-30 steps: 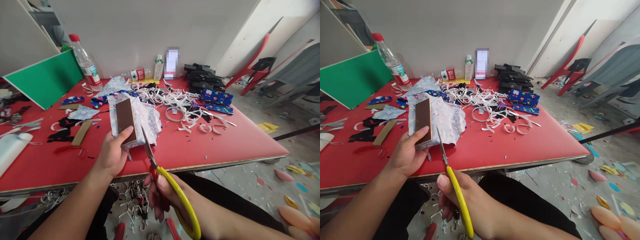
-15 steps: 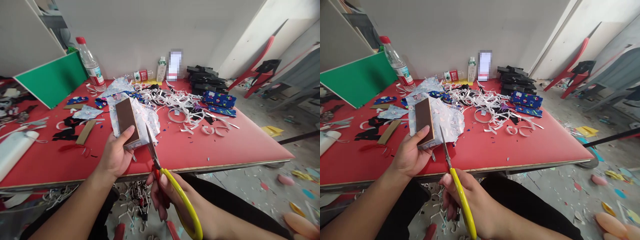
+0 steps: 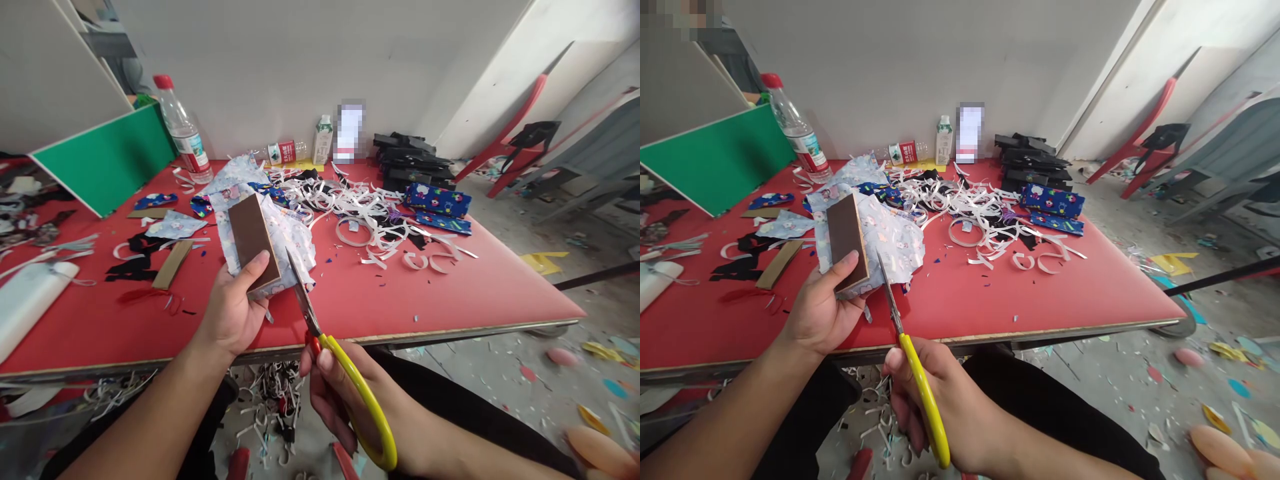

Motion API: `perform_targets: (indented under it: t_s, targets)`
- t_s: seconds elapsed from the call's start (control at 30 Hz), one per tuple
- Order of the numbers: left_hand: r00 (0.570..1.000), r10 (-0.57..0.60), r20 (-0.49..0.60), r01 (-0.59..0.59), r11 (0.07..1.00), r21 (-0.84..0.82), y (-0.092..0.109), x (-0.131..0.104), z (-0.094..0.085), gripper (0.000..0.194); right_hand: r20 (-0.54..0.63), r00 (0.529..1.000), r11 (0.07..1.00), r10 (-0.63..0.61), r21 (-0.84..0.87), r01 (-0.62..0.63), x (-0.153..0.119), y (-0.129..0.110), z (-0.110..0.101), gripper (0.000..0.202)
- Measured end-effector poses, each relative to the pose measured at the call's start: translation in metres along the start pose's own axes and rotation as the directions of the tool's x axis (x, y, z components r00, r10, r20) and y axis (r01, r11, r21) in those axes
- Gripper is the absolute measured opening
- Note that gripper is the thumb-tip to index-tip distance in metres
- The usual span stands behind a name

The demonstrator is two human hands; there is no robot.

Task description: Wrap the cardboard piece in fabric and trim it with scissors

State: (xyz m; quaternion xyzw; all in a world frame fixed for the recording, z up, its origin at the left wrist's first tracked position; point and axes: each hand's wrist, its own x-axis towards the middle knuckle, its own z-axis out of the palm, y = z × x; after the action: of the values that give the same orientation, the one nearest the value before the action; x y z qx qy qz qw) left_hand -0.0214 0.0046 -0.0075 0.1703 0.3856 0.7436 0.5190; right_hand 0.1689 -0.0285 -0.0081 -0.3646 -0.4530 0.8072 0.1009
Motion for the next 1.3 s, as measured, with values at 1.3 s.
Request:
perform_targets:
  t_s: [1.3]
  targets:
    - [0.986, -0.138, 0.098, 0.137, 0.990, 0.007, -0.004, -0.014, 0.001, 0.045, 0.043, 0.969, 0.970, -0.242, 0.045, 0.240, 0.007, -0.002, -0.007, 0.067]
